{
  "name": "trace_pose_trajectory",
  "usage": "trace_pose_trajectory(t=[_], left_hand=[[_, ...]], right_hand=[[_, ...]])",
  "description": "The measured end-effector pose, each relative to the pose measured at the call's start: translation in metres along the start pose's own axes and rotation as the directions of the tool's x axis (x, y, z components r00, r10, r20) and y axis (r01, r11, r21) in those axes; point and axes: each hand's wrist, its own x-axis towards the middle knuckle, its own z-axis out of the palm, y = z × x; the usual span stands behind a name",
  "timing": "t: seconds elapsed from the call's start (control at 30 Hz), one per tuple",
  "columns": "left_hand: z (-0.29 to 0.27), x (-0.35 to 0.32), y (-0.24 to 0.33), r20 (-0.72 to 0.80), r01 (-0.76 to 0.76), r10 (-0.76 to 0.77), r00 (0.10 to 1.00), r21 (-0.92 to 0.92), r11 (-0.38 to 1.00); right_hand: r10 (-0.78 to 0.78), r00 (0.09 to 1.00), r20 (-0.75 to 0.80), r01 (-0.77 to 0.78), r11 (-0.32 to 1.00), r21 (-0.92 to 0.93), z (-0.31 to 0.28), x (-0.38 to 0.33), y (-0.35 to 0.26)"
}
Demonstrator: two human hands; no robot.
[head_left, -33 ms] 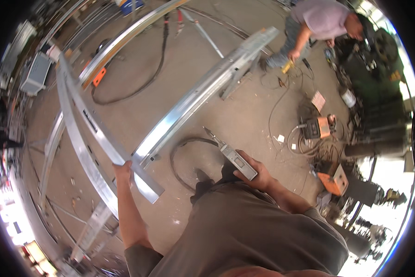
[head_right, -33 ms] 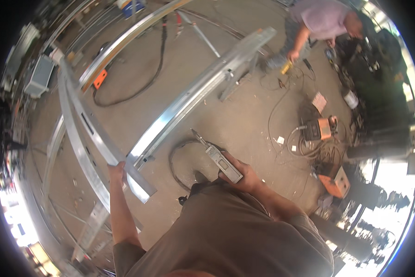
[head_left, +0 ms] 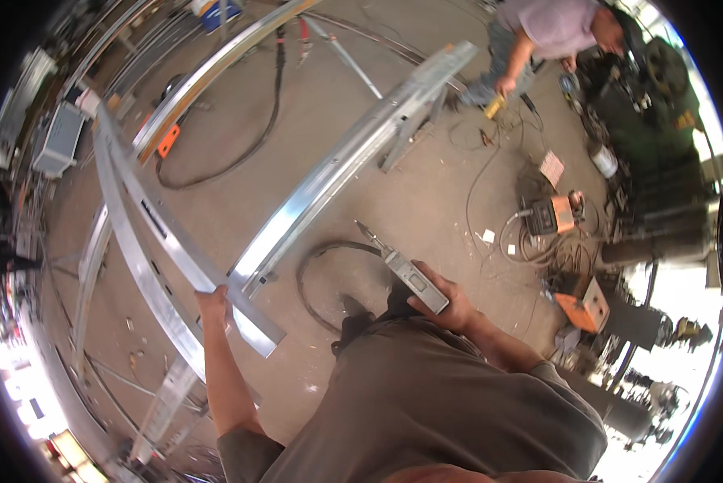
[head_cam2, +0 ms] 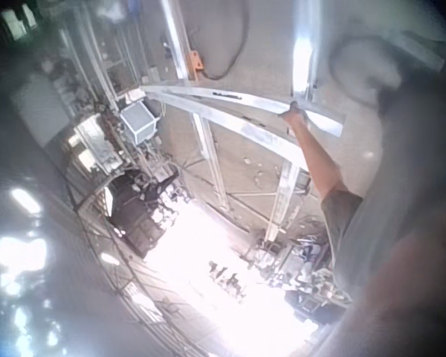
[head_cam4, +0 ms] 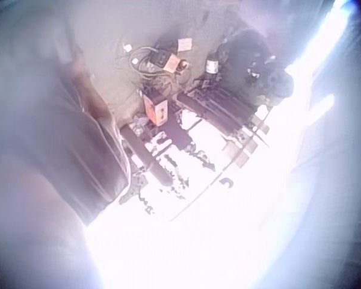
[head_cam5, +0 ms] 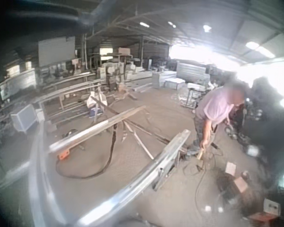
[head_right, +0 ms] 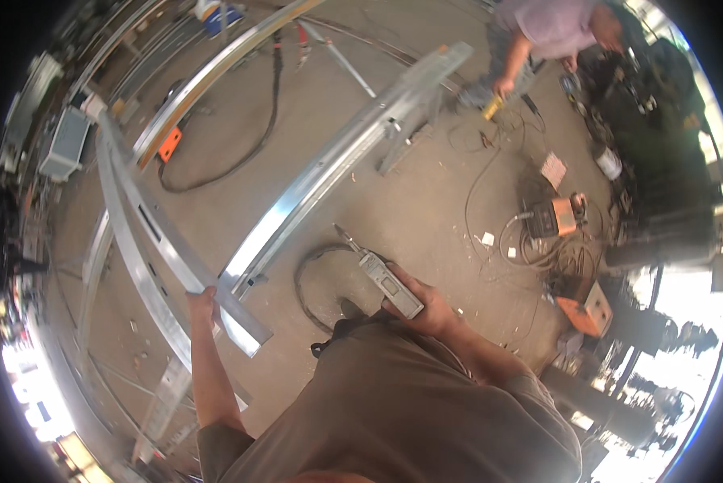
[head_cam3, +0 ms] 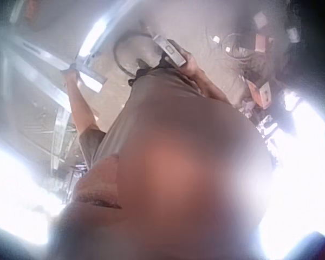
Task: The person welds metal frame components using a welding torch, then uses an angle grinder to smooth the welded joints. The person positions metal bars, welds them into a frame, and grinds the seams.
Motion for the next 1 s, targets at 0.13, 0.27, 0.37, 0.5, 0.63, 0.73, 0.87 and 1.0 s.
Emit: trace_pose_trajectory(t=[0.13,0.27,0.37,0.5,0.63,0.73,0.87,1.0], left_hand=[[-0.006,0.011,0.021,-0.048,-0.022,0.031,0.998,0.167,0.986],[-0.001,0.009,0.053,0.000,0.031,-0.031,1.000,0.168,0.985],[0.016,0.010,0.069,-0.037,0.028,-0.023,0.999,0.136,0.990],[0.026,0.011,0.080,-0.019,0.116,-0.114,0.993,0.205,0.972],[0.025,0.017,0.073,0.010,0.016,-0.016,1.000,-0.011,1.000],[0.002,0.016,0.057,-0.107,0.200,-0.194,0.975,0.057,0.978],[-0.001,0.004,0.036,-0.115,0.018,0.010,0.993,0.237,0.971],[0.010,-0.002,0.030,-0.079,0.019,-0.002,0.997,0.220,0.975]], right_hand=[[0.120,0.988,-0.100,-0.123,0.992,-0.031,-0.003,-0.022,0.017],[0.186,0.972,-0.144,-0.189,0.982,-0.006,-0.032,-0.036,0.031],[0.158,0.972,-0.176,-0.159,0.987,0.009,-0.056,-0.029,0.039],[0.159,0.972,-0.175,-0.151,0.987,0.055,-0.084,-0.023,0.052],[0.205,0.953,-0.224,-0.211,0.977,-0.003,-0.101,-0.023,0.071],[0.223,0.955,-0.193,-0.213,0.974,0.071,-0.101,-0.019,0.080],[0.203,0.960,-0.193,-0.190,0.978,0.084,-0.091,-0.006,0.086],[0.211,0.942,-0.262,-0.187,0.976,0.116,-0.064,0.004,0.078]])
